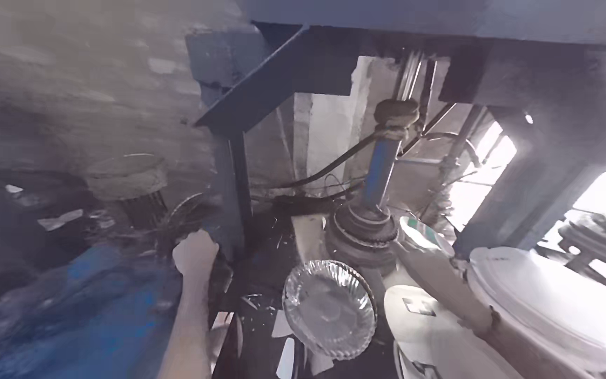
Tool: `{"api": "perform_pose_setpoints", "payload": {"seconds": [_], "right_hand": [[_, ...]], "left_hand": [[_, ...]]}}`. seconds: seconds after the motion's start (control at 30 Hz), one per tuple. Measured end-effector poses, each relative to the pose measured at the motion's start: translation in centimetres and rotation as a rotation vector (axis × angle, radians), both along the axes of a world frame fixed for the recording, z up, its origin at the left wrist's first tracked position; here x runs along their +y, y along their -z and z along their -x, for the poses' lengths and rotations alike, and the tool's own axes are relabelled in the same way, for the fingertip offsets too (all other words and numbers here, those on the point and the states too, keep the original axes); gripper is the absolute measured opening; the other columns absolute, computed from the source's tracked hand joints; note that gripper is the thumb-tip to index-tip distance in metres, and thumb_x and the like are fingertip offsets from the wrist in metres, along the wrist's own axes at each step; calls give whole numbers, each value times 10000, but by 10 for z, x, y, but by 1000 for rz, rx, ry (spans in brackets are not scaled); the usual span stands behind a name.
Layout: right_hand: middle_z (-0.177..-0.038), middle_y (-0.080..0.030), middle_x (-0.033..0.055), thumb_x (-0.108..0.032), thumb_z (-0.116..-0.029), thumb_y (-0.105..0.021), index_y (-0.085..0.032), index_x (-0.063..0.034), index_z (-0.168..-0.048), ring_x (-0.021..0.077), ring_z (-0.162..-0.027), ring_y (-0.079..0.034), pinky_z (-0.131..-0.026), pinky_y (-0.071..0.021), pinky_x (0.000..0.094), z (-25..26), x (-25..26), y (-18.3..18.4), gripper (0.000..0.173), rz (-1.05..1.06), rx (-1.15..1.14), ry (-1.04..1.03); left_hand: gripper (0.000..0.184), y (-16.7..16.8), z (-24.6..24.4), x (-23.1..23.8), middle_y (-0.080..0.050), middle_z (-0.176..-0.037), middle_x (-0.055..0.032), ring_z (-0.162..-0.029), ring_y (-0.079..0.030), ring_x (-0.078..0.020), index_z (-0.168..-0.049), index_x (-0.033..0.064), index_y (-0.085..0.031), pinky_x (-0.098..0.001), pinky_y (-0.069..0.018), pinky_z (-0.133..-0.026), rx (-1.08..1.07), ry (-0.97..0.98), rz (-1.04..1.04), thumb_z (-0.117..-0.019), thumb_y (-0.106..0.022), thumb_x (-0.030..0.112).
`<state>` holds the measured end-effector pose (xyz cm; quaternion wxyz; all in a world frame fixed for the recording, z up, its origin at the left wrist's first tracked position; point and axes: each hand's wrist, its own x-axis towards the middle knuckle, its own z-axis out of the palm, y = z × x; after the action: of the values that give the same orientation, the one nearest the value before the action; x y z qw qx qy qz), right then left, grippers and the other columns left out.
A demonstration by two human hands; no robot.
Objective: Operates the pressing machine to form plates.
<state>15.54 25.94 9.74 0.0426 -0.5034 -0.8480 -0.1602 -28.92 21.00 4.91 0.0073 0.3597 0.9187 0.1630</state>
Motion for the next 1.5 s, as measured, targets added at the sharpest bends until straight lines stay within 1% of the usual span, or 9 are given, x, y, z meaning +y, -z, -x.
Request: {"api": "perform_pose_setpoints", "payload": {"seconds": [0.4, 0.5, 0.63, 0.77, 0.9, 1.13, 1.23, 1.33, 1.5], "right_hand": [[-1194, -694, 243, -2, -1020, -508, -654, -35, -1310, 470, -1029, -683, -854, -518, 622, 0, 22, 3, 326, 51, -42, -103], [-1068, -734, 196, -108, -908, -678, -754, -42, -1042, 406, -1030, -704, -863, -567, 562, -2, 26, 7, 167, -242, 97, -345], [-1304, -631, 243, -207, -1036, -561, -655, 3, -1270, 450, -1227, -594, -1053, -427, 615, 1, -14, -8, 328, 167, 120, -322], [-1165, -730, 222, 23, -963, -573, -730, 59, -1138, 400, -1096, -708, -979, -547, 514, 28, -87, -22, 237, -6, 347, -502], [-1119, -730, 152, -26, -984, -535, -697, -11, -1175, 303, -1046, -717, -908, -581, 427, 26, -106, 8, 252, 140, 334, -698], [-1363, -528, 402, -289, -1059, -475, -455, 118, -1443, 600, -1237, -527, -1010, -384, 746, -142, -167, 4, 560, -21, 490, 286], [-1290, -632, 327, -293, -1077, -453, -534, 197, -1323, 420, -1186, -649, -1013, -477, 532, -135, -185, 23, 554, 78, 494, 568], [-1168, -616, 361, -146, -1017, -566, -222, 301, -1402, 221, -977, -690, -894, -570, 351, -200, -177, 73, 682, -168, 912, 175], [-1080, -630, 7, -20, -933, -560, -250, 193, -1414, -76, -894, -628, -796, -561, 160, -171, -173, 28, 610, -331, 1427, -30]], "left_hand": [[367, -15, -2, 0, -646, -1263, -275, -1204, -616, -444, -1254, -28, -639, -605, -482, -972, -54, 19, 89, -983, -620, 219], [406, -8, 3, -25, -580, -1360, -306, -1284, -540, -500, -1364, 9, -589, -649, -455, -990, -1, -13, -228, -1022, -557, 226], [550, 31, -22, -125, -486, -1425, -363, -1315, -439, -598, -1442, -35, -499, -710, -347, -1049, 202, 27, -838, -1001, -471, 292], [393, 64, -94, -194, -617, -1333, -236, -1293, -548, -356, -1323, -31, -601, -425, -378, -1128, 216, 21, -964, -1074, -439, 227], [343, 29, -172, -183, -693, -1175, -211, -1198, -605, -336, -1145, -45, -692, -480, -418, -1080, 59, 401, -924, -1020, -459, 173], [237, 12, -279, -153, -746, -1092, -104, -1149, -650, -259, -1062, 41, -761, -428, -459, -1049, -260, 868, -994, -958, -548, 52], [324, 12, -331, -122, -689, -1251, -187, -1251, -592, -402, -1183, -3, -721, -563, -429, -1069, -351, 1008, -931, -897, -592, 80], [761, 5, -372, -91, -367, -1582, -259, -1471, -317, -470, -1513, -43, -413, -609, -281, -1186, -543, 1117, -726, -862, -723, 197], [799, -17, -383, -49, -303, -1602, -276, -1471, -345, -383, -1592, -18, -234, -504, -311, -1203, -894, 1295, -528, -943, -665, 158]]}}
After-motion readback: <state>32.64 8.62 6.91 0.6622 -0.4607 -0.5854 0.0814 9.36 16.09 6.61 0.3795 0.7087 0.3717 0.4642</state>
